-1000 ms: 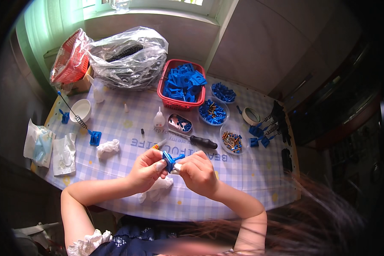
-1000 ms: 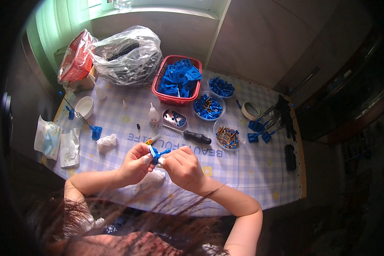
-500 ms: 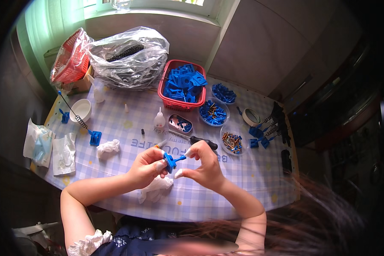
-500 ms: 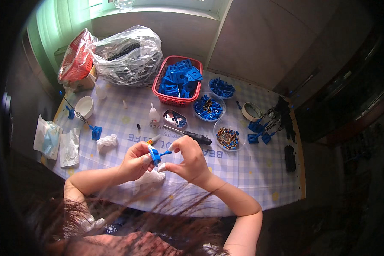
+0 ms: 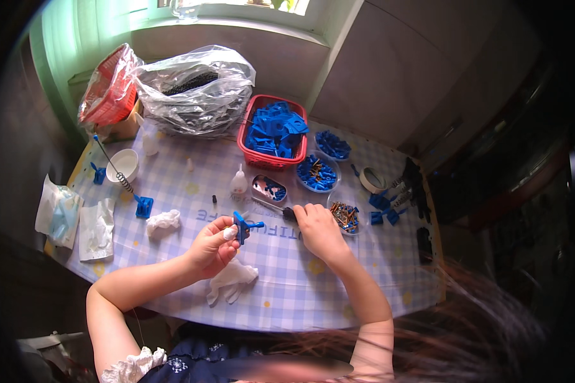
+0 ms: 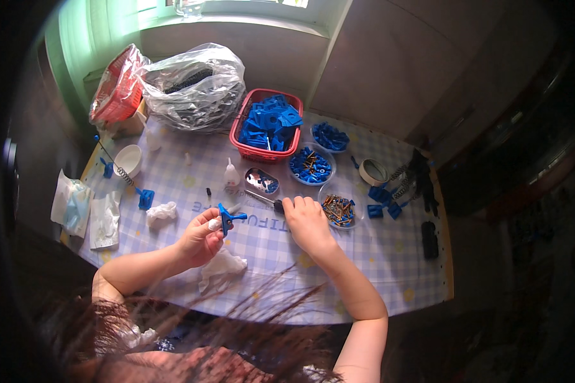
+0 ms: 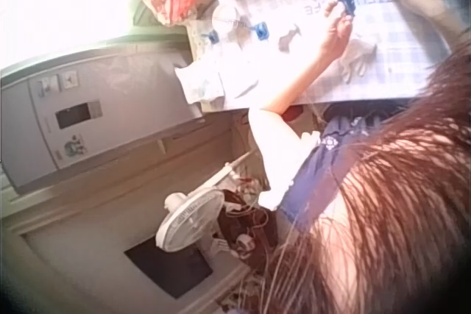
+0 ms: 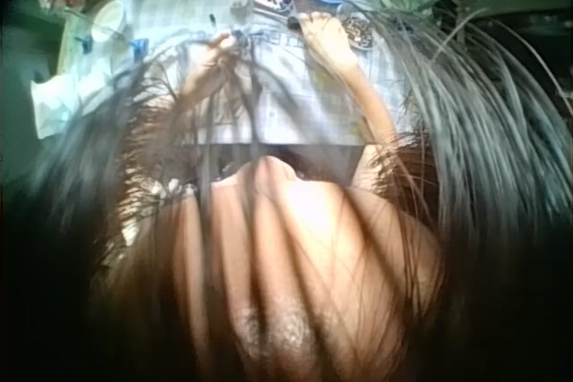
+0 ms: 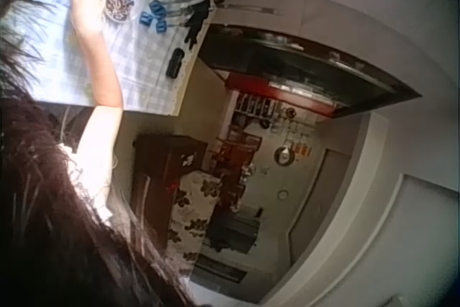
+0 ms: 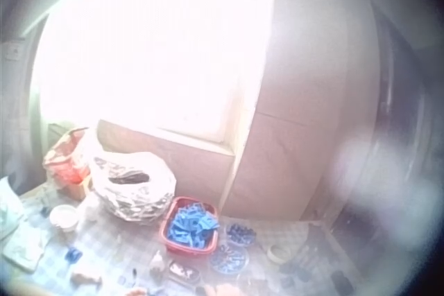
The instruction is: Apply adhesive and assemble small plastic and metal electronic components.
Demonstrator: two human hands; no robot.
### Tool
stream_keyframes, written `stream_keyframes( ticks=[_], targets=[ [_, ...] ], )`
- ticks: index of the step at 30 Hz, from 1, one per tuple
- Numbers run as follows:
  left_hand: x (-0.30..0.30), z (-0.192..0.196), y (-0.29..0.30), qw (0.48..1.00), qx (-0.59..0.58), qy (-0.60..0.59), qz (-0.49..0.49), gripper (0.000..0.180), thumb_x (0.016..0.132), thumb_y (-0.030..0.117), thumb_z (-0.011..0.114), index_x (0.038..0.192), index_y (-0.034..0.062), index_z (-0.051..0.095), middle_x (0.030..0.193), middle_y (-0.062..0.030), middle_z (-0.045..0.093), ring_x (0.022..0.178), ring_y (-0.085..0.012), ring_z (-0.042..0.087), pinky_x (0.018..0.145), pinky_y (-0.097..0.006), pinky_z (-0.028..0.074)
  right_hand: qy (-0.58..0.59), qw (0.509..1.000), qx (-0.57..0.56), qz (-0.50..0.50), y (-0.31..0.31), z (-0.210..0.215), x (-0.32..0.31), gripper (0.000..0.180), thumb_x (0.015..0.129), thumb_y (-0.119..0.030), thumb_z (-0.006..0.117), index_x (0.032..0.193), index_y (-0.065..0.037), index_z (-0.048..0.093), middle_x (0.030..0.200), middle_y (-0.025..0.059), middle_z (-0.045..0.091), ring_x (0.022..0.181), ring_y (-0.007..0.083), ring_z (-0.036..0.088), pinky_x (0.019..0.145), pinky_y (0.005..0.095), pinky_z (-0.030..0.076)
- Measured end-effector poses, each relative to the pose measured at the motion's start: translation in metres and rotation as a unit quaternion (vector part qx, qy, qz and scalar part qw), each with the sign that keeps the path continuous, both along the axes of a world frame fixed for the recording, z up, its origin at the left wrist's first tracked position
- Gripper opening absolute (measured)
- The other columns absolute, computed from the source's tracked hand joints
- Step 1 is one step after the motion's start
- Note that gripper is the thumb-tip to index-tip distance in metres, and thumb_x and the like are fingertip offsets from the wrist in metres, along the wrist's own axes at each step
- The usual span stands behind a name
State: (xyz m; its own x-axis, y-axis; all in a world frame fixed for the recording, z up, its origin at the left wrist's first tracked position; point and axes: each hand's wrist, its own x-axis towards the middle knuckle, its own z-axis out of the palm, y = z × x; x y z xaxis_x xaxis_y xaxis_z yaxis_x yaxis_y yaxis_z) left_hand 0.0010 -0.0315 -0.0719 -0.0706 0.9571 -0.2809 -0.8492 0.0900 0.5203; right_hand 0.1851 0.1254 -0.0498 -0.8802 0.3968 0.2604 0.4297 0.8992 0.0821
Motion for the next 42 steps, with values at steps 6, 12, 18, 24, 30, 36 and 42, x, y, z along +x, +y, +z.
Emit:
stream_keyframes(
  ticks=[6,12,18,24,30,36,42],
  targets=[
    [-0.015,0.006,-0.013,0.991,0.045,0.062,0.106,0.012,0.077,0.006,0.054,0.087,0.0087,0.047,0.076,-0.0028,0.053,0.061,-0.0102,0.052,0.052,-0.018,0.044,0.120,0.988,-0.096,0.007,-0.012,0.031,0.012,0.031,0.063,0.001,0.051,0.094,0.000,0.047,0.081,0.0127,0.049,0.076,0.0281,0.051,0.068,0.0347,0.042],
    [-0.016,0.007,-0.015,0.971,0.097,0.131,0.175,0.012,0.078,0.006,0.053,0.087,0.0075,0.047,0.077,-0.0039,0.053,0.060,-0.0104,0.051,0.053,-0.020,0.042,0.296,0.941,-0.110,0.119,-0.041,0.032,0.029,0.025,0.066,-0.006,0.059,0.088,0.002,0.054,0.077,0.0142,0.053,0.063,0.0260,0.053,0.056,0.0311,0.044],
    [-0.016,-0.001,-0.020,0.976,0.076,0.127,0.159,0.012,0.078,0.007,0.053,0.089,0.0071,0.046,0.078,-0.0039,0.053,0.062,-0.0108,0.052,0.054,-0.021,0.042,0.338,0.926,-0.058,0.159,-0.058,0.016,0.030,0.029,0.060,-0.004,0.062,0.088,-0.001,0.054,0.078,0.0091,0.053,0.063,0.0213,0.054,0.052,0.0289,0.045],
    [-0.011,-0.004,-0.021,0.980,0.036,0.133,0.142,0.012,0.078,0.007,0.053,0.088,0.0067,0.046,0.078,-0.0039,0.053,0.062,-0.0105,0.052,0.054,-0.020,0.043,0.307,0.928,0.001,0.211,-0.063,0.006,0.031,0.031,0.059,-0.001,0.059,0.090,-0.003,0.053,0.083,0.0074,0.051,0.058,0.0187,0.054,0.050,0.0273,0.045],
    [-0.010,-0.005,-0.020,0.979,0.033,0.135,0.148,0.012,0.079,0.007,0.053,0.088,0.0066,0.046,0.077,-0.0040,0.053,0.061,-0.0100,0.052,0.053,-0.020,0.044,0.305,0.928,0.016,0.216,-0.063,0.005,0.032,0.030,0.060,-0.001,0.059,0.089,-0.003,0.053,0.083,0.0074,0.051,0.057,0.0178,0.053,0.048,0.0265,0.045],
    [-0.007,-0.001,-0.019,0.981,0.015,0.134,0.143,0.012,0.078,0.005,0.053,0.087,0.0075,0.046,0.076,-0.0036,0.052,0.059,-0.0097,0.051,0.052,-0.018,0.044,0.303,0.929,0.011,0.214,-0.061,0.005,0.033,0.029,0.060,-0.001,0.060,0.088,-0.001,0.054,0.081,0.0083,0.051,0.058,0.0189,0.052,0.048,0.0263,0.044],
    [-0.007,-0.003,-0.018,0.981,0.017,0.126,0.149,0.012,0.077,0.003,0.053,0.086,0.0080,0.046,0.076,-0.0038,0.052,0.058,-0.0099,0.051,0.051,-0.017,0.045,0.299,0.931,0.016,0.209,-0.061,0.005,0.033,0.033,0.060,0.000,0.059,0.092,-0.003,0.053,0.083,0.0066,0.051,0.058,0.0167,0.053,0.048,0.0254,0.044]
  ],
)
